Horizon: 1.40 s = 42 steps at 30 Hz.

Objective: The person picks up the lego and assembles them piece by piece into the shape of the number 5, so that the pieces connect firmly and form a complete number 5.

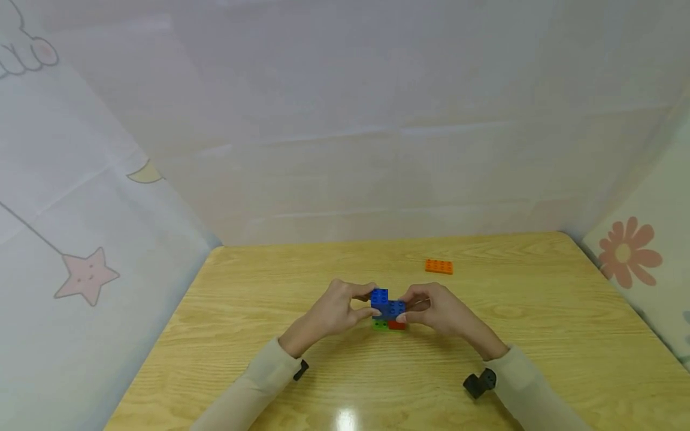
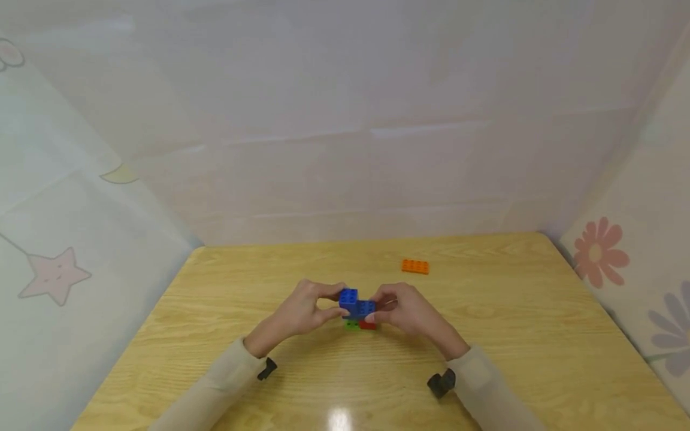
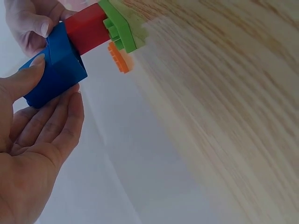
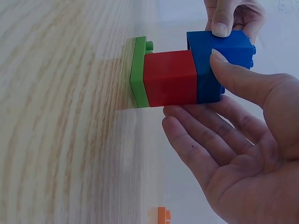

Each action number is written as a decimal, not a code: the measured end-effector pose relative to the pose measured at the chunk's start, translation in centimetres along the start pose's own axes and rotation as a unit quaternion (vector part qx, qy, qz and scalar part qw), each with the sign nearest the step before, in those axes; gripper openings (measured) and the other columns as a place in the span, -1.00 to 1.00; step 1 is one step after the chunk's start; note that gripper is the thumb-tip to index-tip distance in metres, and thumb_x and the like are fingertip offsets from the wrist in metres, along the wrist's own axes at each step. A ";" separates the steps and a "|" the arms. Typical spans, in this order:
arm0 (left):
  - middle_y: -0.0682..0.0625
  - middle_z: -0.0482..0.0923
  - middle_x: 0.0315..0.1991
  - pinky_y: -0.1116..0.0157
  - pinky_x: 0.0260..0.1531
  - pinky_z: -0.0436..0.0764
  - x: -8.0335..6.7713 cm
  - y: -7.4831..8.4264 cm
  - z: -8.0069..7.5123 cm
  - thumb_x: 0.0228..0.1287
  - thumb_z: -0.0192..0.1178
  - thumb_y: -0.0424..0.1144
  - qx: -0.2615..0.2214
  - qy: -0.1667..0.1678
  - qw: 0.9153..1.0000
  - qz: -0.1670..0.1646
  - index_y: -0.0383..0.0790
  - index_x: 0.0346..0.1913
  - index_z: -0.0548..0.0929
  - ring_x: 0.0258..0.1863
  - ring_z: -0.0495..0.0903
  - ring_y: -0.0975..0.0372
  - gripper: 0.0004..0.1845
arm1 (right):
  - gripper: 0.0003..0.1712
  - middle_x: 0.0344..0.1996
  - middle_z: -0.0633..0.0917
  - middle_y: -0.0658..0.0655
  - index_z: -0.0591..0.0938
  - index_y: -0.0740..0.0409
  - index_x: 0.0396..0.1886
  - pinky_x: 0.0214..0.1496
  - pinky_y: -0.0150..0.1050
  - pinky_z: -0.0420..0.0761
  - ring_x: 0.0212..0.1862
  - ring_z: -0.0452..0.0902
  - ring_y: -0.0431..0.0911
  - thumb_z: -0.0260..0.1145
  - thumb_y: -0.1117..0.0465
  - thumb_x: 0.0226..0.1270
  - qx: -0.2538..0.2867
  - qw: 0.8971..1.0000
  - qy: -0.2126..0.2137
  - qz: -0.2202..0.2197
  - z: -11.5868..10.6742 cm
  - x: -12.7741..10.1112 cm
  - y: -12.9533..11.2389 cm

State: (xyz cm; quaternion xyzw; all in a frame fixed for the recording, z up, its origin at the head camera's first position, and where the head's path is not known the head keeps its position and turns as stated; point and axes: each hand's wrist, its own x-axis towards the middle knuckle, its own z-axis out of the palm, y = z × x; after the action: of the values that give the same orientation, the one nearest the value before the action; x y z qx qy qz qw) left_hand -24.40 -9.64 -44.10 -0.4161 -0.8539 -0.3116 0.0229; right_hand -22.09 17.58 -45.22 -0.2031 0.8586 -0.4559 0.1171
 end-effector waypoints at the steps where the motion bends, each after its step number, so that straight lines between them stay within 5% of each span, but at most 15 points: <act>1: -0.18 0.83 -0.01 0.08 -0.03 0.81 0.0 0.0 0.0 0.39 0.42 -0.20 -0.001 0.000 1.000 -0.001 -0.40 0.31 0.65 -0.08 0.85 0.03 -0.48 | -0.70 -0.05 0.80 0.07 0.75 0.07 0.02 0.11 -0.03 0.79 0.00 0.79 -0.02 0.48 0.03 0.42 0.000 1.000 -0.001 0.000 0.0 0.0 0.0; 13: -0.16 0.83 -0.02 0.17 -0.06 0.82 0.0 -0.1 0.1 0.39 0.42 -0.20 0.012 0.002 1.000 0.003 -0.41 0.31 0.65 -0.10 0.86 0.08 -0.47 | -0.68 -0.06 0.82 0.08 0.76 0.10 0.01 0.10 -0.04 0.79 -0.01 0.79 -0.06 0.50 0.03 0.40 0.009 1.000 0.000 -0.003 0.0 0.3 0.3; 22: -0.17 0.81 0.05 0.12 -0.02 0.81 -0.1 0.0 0.0 0.39 0.42 -0.18 -0.007 -0.009 0.999 -0.038 -0.40 0.35 0.61 -0.04 0.85 0.05 -0.43 | -0.68 -0.06 0.83 0.06 0.76 0.09 0.02 0.09 -0.09 0.79 -0.01 0.79 -0.09 0.51 0.03 0.39 0.009 1.000 -0.003 0.013 0.0 0.3 0.0; 29: -0.10 0.82 0.07 0.11 0.05 0.79 0.1 0.0 0.3 0.34 0.47 -0.16 -0.070 0.000 0.994 -0.080 -0.25 0.28 0.71 -0.02 0.84 0.09 -0.51 | -0.64 -0.08 0.83 0.05 0.76 0.11 0.00 0.06 -0.05 0.78 -0.04 0.78 -0.11 0.54 0.01 0.35 0.016 0.999 -0.012 0.027 -0.3 0.2 -0.2; 36: 0.02 0.81 0.10 0.07 0.11 0.77 -0.4 -0.1 0.9 0.29 0.52 -0.13 -0.149 0.021 0.978 -0.144 -0.08 0.24 0.75 0.03 0.80 0.15 -0.54 | -0.62 -0.09 0.84 0.02 0.76 0.07 0.01 0.04 -0.09 0.79 -0.05 0.78 -0.13 0.54 -0.03 0.33 0.001 1.000 -0.028 0.013 -0.4 0.4 0.3; 42: -0.02 0.81 0.10 0.04 0.08 0.78 -0.5 -0.1 1.2 0.27 0.53 -0.14 -0.158 0.051 0.975 -0.145 -0.08 0.26 0.74 0.03 0.80 0.06 -0.51 | -0.66 -0.08 0.85 0.00 0.75 0.02 0.01 0.07 -0.12 0.79 -0.01 0.80 -0.12 0.49 -0.05 0.39 -0.033 0.998 -0.047 -0.026 -1.1 0.8 0.3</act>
State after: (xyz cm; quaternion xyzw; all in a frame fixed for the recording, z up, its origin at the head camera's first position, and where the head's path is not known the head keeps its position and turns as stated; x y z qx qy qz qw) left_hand -23.84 -9.37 -45.29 -0.2694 -0.8430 -0.4634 -0.0448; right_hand -23.24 18.15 -44.88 -0.2498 0.8611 -0.4206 0.1386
